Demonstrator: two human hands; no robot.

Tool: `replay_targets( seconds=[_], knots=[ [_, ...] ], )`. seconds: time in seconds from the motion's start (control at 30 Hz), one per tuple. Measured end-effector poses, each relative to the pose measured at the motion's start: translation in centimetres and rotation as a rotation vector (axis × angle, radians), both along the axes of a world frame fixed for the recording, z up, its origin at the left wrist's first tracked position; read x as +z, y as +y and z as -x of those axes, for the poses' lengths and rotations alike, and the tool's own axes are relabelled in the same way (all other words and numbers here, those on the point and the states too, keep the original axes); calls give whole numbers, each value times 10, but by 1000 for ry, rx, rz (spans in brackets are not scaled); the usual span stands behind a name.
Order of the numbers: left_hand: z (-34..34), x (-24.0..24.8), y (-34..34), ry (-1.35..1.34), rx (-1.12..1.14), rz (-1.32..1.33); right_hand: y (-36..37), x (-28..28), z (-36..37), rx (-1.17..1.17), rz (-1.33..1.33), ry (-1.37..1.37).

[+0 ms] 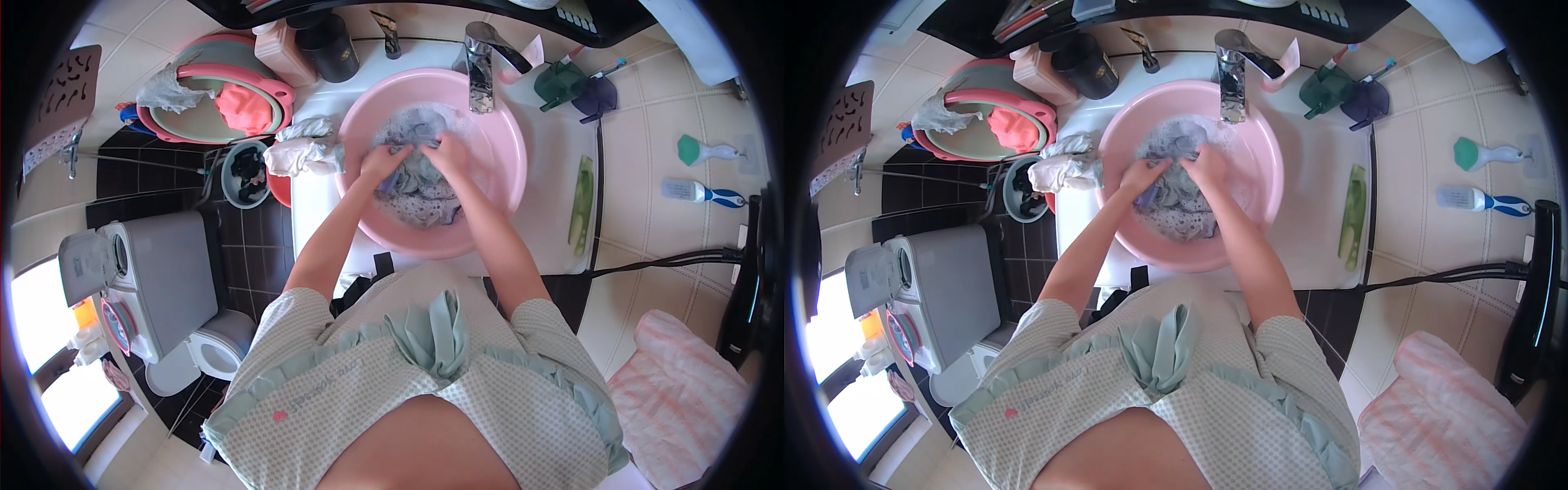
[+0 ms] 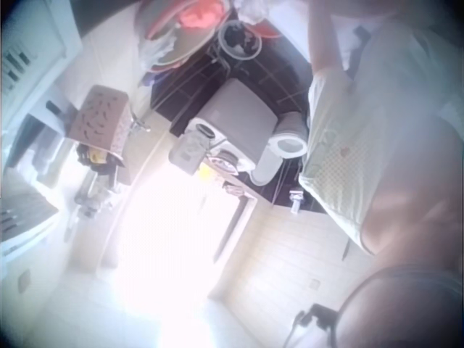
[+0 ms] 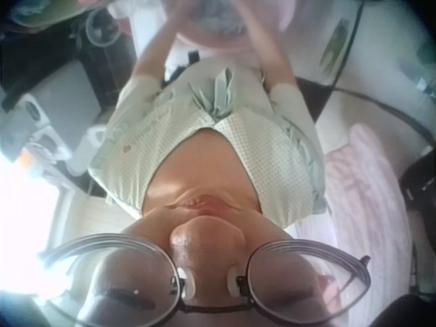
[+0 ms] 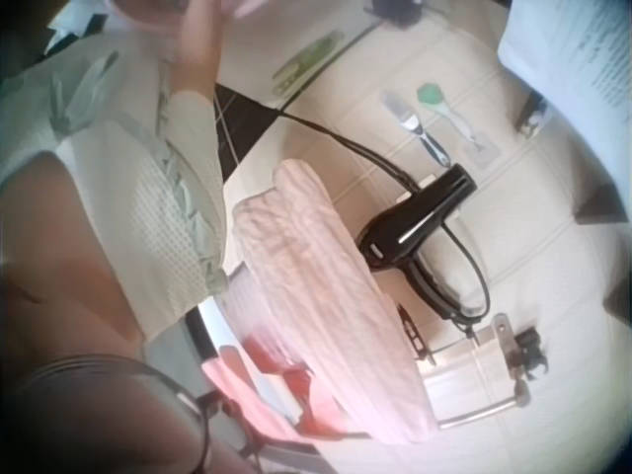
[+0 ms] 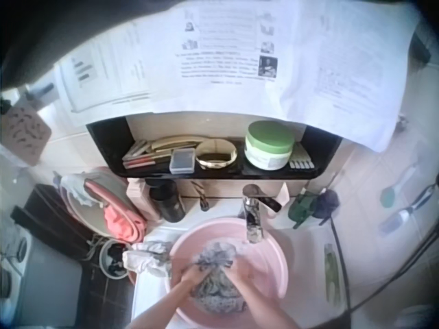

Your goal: The person washes laundry by hand, wringing out a garment and setting it on the counter before scrubbing other clothes in a basin of soapy water.

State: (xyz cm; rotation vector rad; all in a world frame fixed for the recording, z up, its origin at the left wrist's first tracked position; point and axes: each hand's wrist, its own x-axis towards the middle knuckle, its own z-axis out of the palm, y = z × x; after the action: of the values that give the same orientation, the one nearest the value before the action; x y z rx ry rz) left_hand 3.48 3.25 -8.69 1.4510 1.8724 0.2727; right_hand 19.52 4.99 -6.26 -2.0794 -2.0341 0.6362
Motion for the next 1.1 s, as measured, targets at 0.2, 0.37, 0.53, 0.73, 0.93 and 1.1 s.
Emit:
replay_targets(
  seconds=[0.2,0.37,0.53,0.73,0.93,1.1],
  knots=[
    [-14,40,3,-353,272,-53,-29,45,36,-230,-236,610],
    [-47,70,1,-552,126,-225,-2,25,20,-428,-389,693],
    [-20,54,10,-796,407,-48,-32,59,52,-207,-345,577],
    [-28,68,2,-803,390,-12,-21,50,44,-248,-299,551],
    [-42,64,-3,-835,106,220,16,12,-4,-187,-179,522],
    [-24,56,1,-917,182,197,17,31,-13,-97,-393,381]
  ],
)
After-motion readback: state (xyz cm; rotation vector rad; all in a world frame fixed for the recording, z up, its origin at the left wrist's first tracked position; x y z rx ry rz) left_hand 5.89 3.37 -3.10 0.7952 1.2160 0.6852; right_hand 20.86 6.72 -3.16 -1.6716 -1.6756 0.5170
